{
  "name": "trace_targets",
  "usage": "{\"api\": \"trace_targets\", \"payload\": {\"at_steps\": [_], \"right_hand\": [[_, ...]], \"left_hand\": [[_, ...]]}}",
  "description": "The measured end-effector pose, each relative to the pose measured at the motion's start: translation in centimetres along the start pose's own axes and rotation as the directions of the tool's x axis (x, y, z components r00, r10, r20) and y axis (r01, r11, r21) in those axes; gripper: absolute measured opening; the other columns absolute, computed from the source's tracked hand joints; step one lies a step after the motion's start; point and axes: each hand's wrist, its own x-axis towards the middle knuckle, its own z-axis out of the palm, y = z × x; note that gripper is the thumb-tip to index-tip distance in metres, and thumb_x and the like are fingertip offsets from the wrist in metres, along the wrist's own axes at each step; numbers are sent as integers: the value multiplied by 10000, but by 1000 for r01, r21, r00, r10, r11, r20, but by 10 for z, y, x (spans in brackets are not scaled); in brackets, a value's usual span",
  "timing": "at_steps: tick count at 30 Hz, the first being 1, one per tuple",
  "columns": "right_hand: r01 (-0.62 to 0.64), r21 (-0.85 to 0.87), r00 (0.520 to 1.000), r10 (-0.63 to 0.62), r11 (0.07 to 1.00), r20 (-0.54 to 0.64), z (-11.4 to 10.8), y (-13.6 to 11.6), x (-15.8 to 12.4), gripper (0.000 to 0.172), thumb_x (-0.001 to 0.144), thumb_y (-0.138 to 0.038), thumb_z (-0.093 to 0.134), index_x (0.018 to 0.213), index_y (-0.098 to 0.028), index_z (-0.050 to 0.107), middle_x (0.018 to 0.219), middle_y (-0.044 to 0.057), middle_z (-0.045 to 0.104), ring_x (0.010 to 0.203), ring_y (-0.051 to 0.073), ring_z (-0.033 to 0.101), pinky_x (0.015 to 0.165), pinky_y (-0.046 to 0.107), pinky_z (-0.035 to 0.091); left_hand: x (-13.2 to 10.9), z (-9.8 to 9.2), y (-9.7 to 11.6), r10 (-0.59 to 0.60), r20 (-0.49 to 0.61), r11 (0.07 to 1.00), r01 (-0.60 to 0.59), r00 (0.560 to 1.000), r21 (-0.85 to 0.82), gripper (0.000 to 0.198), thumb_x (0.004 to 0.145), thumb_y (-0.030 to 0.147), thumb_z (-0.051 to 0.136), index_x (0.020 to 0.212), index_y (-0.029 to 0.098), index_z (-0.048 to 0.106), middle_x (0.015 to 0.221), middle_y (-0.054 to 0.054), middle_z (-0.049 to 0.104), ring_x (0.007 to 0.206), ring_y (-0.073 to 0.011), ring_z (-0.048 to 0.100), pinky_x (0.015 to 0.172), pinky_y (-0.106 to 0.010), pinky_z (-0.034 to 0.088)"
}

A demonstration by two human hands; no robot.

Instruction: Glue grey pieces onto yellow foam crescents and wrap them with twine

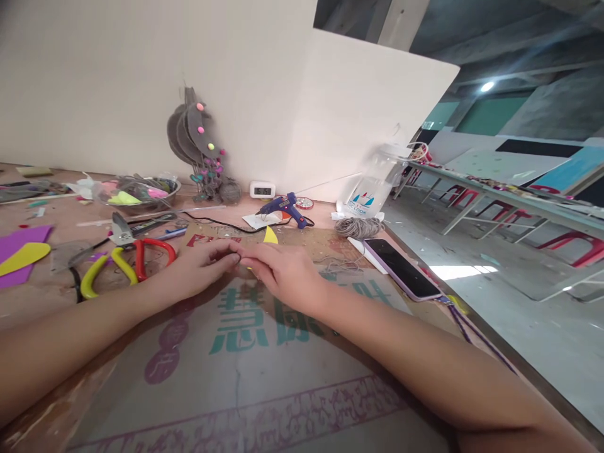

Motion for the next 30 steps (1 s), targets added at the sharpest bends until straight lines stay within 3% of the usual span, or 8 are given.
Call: {"api": "trace_targets", "payload": {"at_steps": [8, 19, 26, 30], "right_hand": [[-212, 183, 973, 226, 960, -57, 3, 5, 3, 209, 887, -289, 448, 857, -184, 626, 784, 11, 652, 682, 110, 570, 640, 210, 415], [-191, 242, 973, 216, 951, -80, 4, 7, 3, 200, 885, -279, 461, 844, -164, 619, 764, 15, 640, 650, 101, 538, 615, 210, 403], [-229, 246, 967, 249, 942, -56, 5, 10, 3, 215, 885, -299, 455, 842, -164, 616, 761, 17, 631, 641, 104, 517, 599, 220, 384], [-256, 255, 965, 261, 933, 15, 0, 16, 8, 218, 873, -304, 465, 826, -157, 619, 748, 17, 620, 628, 103, 504, 588, 223, 375]], "left_hand": [[-4, 6, 1, -24, 82, 999, 21, 996, 33, 272, 730, 364, 589, 968, 231, 594, 872, -7, 656, 726, -160, 612, 630, -255, 459], [-5, 4, 1, 7, 70, 997, -13, 998, 75, 254, 738, 360, 588, 947, 225, 542, 861, 17, 617, 684, -126, 583, 608, -251, 457], [-5, 5, 0, 31, 62, 992, -39, 998, 118, 221, 748, 341, 573, 931, 220, 546, 872, 15, 603, 674, -118, 571, 617, -255, 457], [-4, 5, -3, -9, 64, 999, 6, 998, 49, 239, 749, 370, 575, 936, 227, 537, 857, 12, 601, 672, -121, 571, 599, -253, 463]]}}
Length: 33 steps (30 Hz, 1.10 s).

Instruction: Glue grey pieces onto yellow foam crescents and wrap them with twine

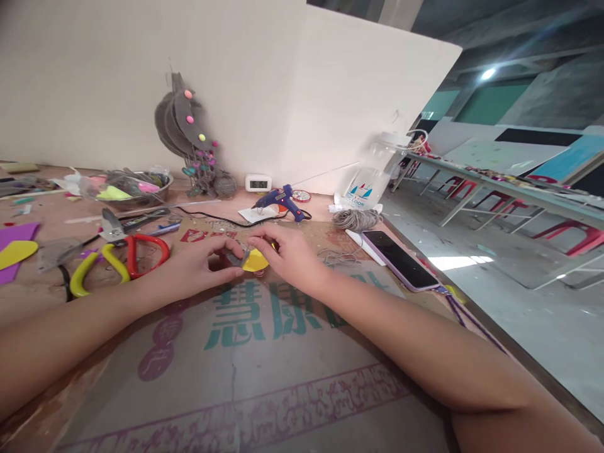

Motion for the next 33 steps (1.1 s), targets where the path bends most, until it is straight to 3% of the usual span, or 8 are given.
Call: {"api": "trace_targets", "payload": {"at_steps": [3, 10, 14, 17, 21, 24, 28, 33], "right_hand": [[-29, 39, 987, 23, 999, 162, -9, 9, 7, 215, 857, -307, 484, 786, -154, 616, 705, 6, 594, 632, 106, 499, 585, 221, 376], [-186, 226, 902, 75, 956, 425, -23, 37, 11, 220, 827, -364, 521, 860, -163, 604, 695, -16, 579, 607, 93, 499, 589, 218, 385], [-193, 118, 903, 129, 974, 409, -21, 41, 8, 323, 817, -355, 544, 1104, -211, 573, 498, -84, 397, 423, 58, 300, 441, 195, 242], [-176, 93, 906, 124, 980, 405, -18, 38, 6, 386, 833, -327, 520, 1206, -231, 535, 598, -47, 534, 490, 77, 420, 478, 198, 307], [-159, 58, 915, 125, 986, 384, -15, 31, 4, 314, 838, -298, 504, 1115, -197, 612, 950, 32, 662, 775, 132, 577, 689, 236, 416], [-155, -4, 915, 145, 988, 376, -15, 28, 4, 311, 841, -305, 493, 1096, -176, 616, 818, 23, 661, 667, 119, 553, 620, 230, 400], [-155, 5, 916, 142, 988, 375, -12, 24, 3, 293, 847, -336, 477, 1034, -159, 617, 677, 1, 613, 555, 98, 479, 517, 214, 328], [-177, 45, 922, 149, 983, 357, -7, 19, 1, 249, 840, -356, 478, 941, -175, 616, 648, -11, 593, 541, 98, 461, 508, 216, 317]], "left_hand": [[0, 0, 0, -51, 10, 997, 52, 999, -56, 255, 746, 397, 577, 932, 228, 537, 795, 14, 596, 671, -130, 577, 575, -247, 464], [0, 1, 0, -50, -8, 998, 49, 999, -48, 251, 737, 389, 583, 922, 223, 549, 974, -22, 611, 696, -127, 587, 614, -266, 486], [0, 0, -2, -38, 8, 999, 38, 999, -31, 252, 737, 383, 579, 926, 219, 554, 972, -27, 618, 687, -127, 588, 609, -264, 489], [1, -1, 0, -11, 33, 1000, 12, 999, -29, 233, 735, 356, 581, 922, 221, 551, 966, -14, 619, 691, -121, 590, 628, -260, 488], [0, -4, 4, 1, 65, 1000, -1, 998, 7, 230, 728, 297, 584, 944, 224, 553, 887, 15, 620, 696, -114, 576, 655, -244, 467], [0, -6, 6, -23, 58, 1000, 23, 998, 0, 191, 790, 285, 494, 956, 214, 555, 824, 17, 608, 692, -119, 557, 625, -234, 444], [3, -7, 3, 4, -37, 1000, -4, 999, 3, 218, 846, 324, 416, 915, 205, 585, 854, 4, 600, 754, -132, 542, 656, -238, 422], [5, -7, 0, -62, -142, 996, 52, 988, -79, 376, 822, 339, 474, 1180, 223, 459, 636, 49, 493, 559, -109, 464, 503, -213, 340]]}}
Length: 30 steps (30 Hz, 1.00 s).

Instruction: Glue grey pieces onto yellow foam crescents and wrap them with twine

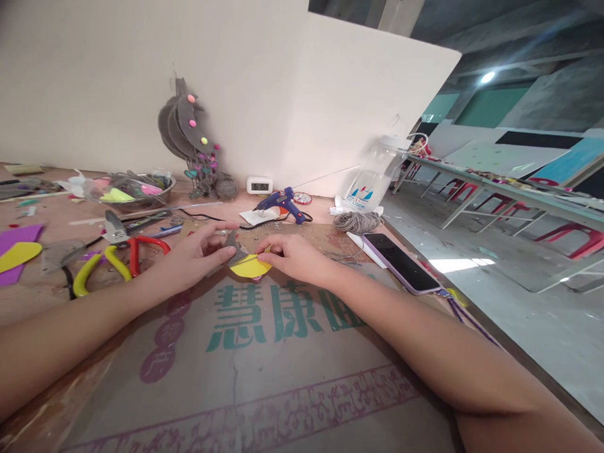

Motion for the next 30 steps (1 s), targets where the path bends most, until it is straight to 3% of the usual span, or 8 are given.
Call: {"api": "trace_targets", "payload": {"at_steps": [4, 9, 17, 30], "right_hand": [[-10, 70, 998, 13, 998, -54, 0, 1, 1, 242, 828, -346, 487, 965, -181, 599, 697, -7, 591, 579, 104, 484, 527, 215, 332], [-19, 68, 998, 23, 998, -63, -4, 5, 3, 200, 804, -342, 510, 840, -156, 573, 588, -45, 463, 519, 82, 392, 488, 205, 281], [-73, 10, 994, 74, 997, -79, -4, 7, 3, 187, 804, -333, 500, 800, -160, 570, 600, -33, 505, 534, 89, 428, 492, 207, 292], [-55, 12, 986, 56, 998, -159, -4, 18, 7, 206, 807, -356, 511, 803, -161, 576, 588, -35, 479, 522, 88, 405, 482, 208, 296]], "left_hand": [[1, 0, -2, -50, -19, 997, 48, 999, -64, 382, 801, 394, 499, 1124, 191, 479, 679, 35, 537, 555, -102, 476, 487, -204, 335], [2, 0, -4, -46, -35, 997, 44, 998, -60, 390, 787, 396, 514, 1112, 180, 520, 793, -9, 616, 675, -128, 551, 572, -225, 400], [2, 0, -1, -32, 13, 993, 33, 999, -113, 385, 786, 360, 516, 1118, 166, 519, 760, -13, 606, 697, -141, 563, 580, -232, 411], [0, -1, 2, 48, 40, 995, -44, 998, -93, 342, 810, 351, 488, 1108, 191, 537, 784, -8, 579, 737, -139, 549, 608, -231, 427]]}}
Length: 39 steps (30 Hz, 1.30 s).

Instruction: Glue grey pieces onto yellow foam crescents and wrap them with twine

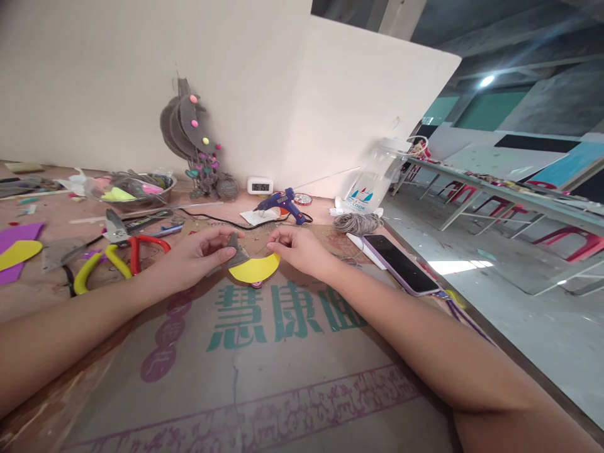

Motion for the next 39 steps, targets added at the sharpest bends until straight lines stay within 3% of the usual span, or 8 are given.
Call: {"api": "trace_targets", "payload": {"at_steps": [3, 5, 8, 10, 18, 28, 34, 39], "right_hand": [[41, -62, 998, -43, 997, -44, -1, 1, 0, 216, 825, -346, 497, 814, -155, 598, 643, -8, 535, 571, 109, 462, 525, 229, 359], [136, -166, 982, -155, 977, -110, -4, -4, -1, 230, 847, -334, 480, 860, -158, 628, 788, 41, 602, 724, 152, 537, 661, 281, 422], [275, -291, 923, -336, 916, -186, -5, -19, -7, 253, 875, -323, 460, 964, -179, 648, 1055, 88, 598, 1024, 208, 516, 921, 371, 366], [315, -279, 912, -371, 907, -177, -1, -30, -12, 244, 875, -330, 469, 961, -197, 655, 1080, 79, 599, 1078, 210, 499, 976, 392, 332], [254, -95, 965, -258, 963, -37, 29, -36, -17, 170, 804, -353, 571, 820, -201, 646, 1046, 40, 616, 1049, 197, 532, 940, 364, 372], [198, -15, 980, -198, 980, -18, 31, -40, -18, 139, 805, -285, 539, 757, -183, 620, 955, 31, 619, 945, 164, 548, 857, 297, 397], [187, 43, 981, -189, 981, 39, 26, -40, -18, 287, 873, -392, 446, 839, -177, 634, 954, 33, 629, 931, 167, 556, 834, 280, 395], [101, 139, 984, -78, 985, -160, 23, -32, -15, 242, 860, -366, 483, 889, -163, 612, 884, 36, 634, 845, 159, 565, 760, 270, 417]], "left_hand": [[-1, 1, 0, 12, -4, 1000, -12, 1000, 25, 335, 813, 342, 483, 1110, 197, 539, 781, -4, 572, 735, -140, 548, 606, -232, 429], [-2, 2, -1, 18, -7, 999, -18, 1000, 38, 333, 815, 343, 478, 1113, 204, 535, 775, 0, 568, 729, -139, 547, 596, -229, 429], [-4, 4, -1, 21, 2, 998, -21, 1000, 54, 342, 816, 353, 475, 1122, 209, 528, 747, 9, 561, 705, -135, 543, 587, -229, 433], [-5, 5, 0, 21, 1, 997, -21, 1000, 73, 351, 816, 356, 475, 1130, 208, 526, 735, 9, 563, 694, -135, 544, 590, -235, 438], [-6, 6, -2, 34, -15, 995, -33, 999, 99, 387, 807, 356, 478, 1158, 196, 494, 823, -21, 623, 752, -161, 586, 615, -257, 455], [-7, 7, 0, 41, 12, 988, -43, 999, 148, 362, 817, 351, 466, 1152, 216, 487, 838, -7, 628, 759, -158, 587, 633, -249, 443], [-6, 6, 0, 38, -7, 986, -36, 999, 165, 365, 815, 342, 466, 1153, 207, 499, 684, 23, 550, 639, -127, 529, 562, -233, 404], [-5, 5, -2, 29, -35, 995, -25, 999, 102, 395, 811, 347, 484, 1176, 195, 488, 749, -4, 578, 701, -143, 553, 582, -241, 427]]}}
